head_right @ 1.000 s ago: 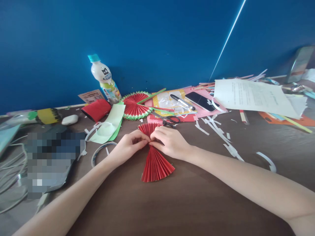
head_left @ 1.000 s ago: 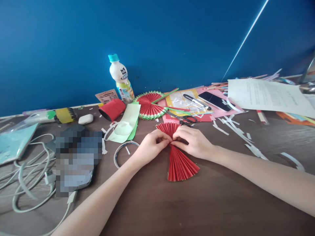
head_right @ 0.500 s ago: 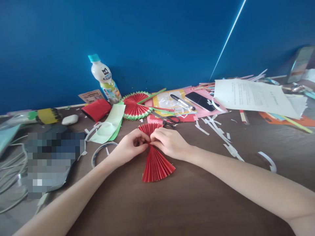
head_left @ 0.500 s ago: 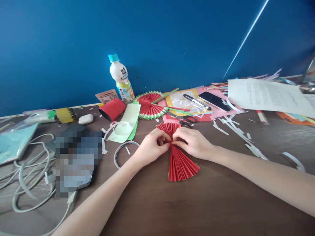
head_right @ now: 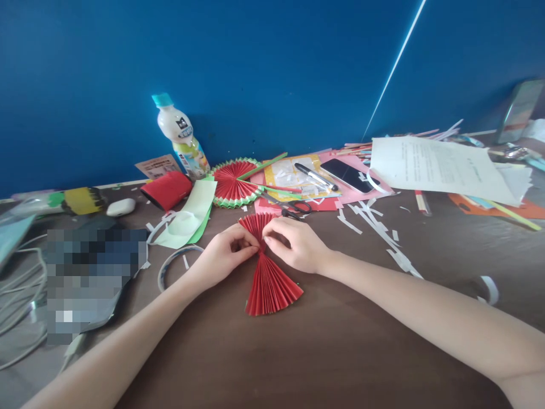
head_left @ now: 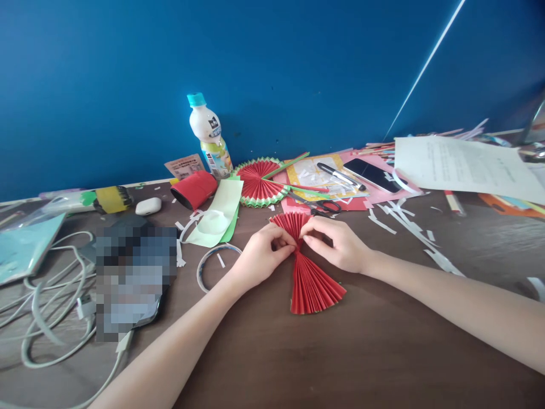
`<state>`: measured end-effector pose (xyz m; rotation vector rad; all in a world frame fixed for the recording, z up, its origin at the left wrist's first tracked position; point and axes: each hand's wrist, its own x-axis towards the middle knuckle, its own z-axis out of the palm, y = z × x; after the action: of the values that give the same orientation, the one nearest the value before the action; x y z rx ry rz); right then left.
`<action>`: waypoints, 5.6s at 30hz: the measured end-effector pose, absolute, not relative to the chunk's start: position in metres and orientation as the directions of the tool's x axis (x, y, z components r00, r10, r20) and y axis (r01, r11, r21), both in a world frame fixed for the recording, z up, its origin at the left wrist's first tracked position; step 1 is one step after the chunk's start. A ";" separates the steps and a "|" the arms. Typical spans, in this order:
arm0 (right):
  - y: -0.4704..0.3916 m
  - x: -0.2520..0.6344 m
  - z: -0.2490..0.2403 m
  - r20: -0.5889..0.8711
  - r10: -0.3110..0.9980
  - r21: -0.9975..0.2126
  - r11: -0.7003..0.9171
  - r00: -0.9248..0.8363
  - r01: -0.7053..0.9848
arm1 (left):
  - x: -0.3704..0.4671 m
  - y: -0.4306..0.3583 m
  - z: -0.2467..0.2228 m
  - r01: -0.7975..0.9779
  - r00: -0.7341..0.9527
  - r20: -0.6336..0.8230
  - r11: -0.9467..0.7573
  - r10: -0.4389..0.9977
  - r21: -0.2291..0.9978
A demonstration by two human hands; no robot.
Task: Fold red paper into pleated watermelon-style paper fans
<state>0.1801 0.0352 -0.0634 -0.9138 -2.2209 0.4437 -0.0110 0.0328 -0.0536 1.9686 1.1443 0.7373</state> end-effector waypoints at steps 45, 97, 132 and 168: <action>0.044 0.183 -0.059 0.273 0.735 -0.726 0.581 -0.621 0.368 | -0.009 0.032 -0.051 0.502 0.423 0.093 -0.319 0.901 0.804; 0.037 0.176 -0.063 0.287 0.804 -0.742 0.531 -0.521 0.410 | -0.006 0.030 -0.054 0.480 0.397 0.101 -0.300 0.912 0.824; 0.035 0.171 -0.060 0.290 0.863 -0.838 0.438 -0.414 0.325 | -0.006 0.030 -0.053 0.474 0.425 0.098 -0.313 0.900 0.823; 0.046 0.174 -0.059 0.043 0.893 -0.917 0.213 -0.448 0.336 | -0.005 0.028 -0.049 0.493 0.454 0.070 -0.316 0.888 0.811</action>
<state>0.1745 0.0463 -0.0591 -1.1347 -1.8999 1.2139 -0.0050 0.0281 -0.0488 1.9638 1.1538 0.6789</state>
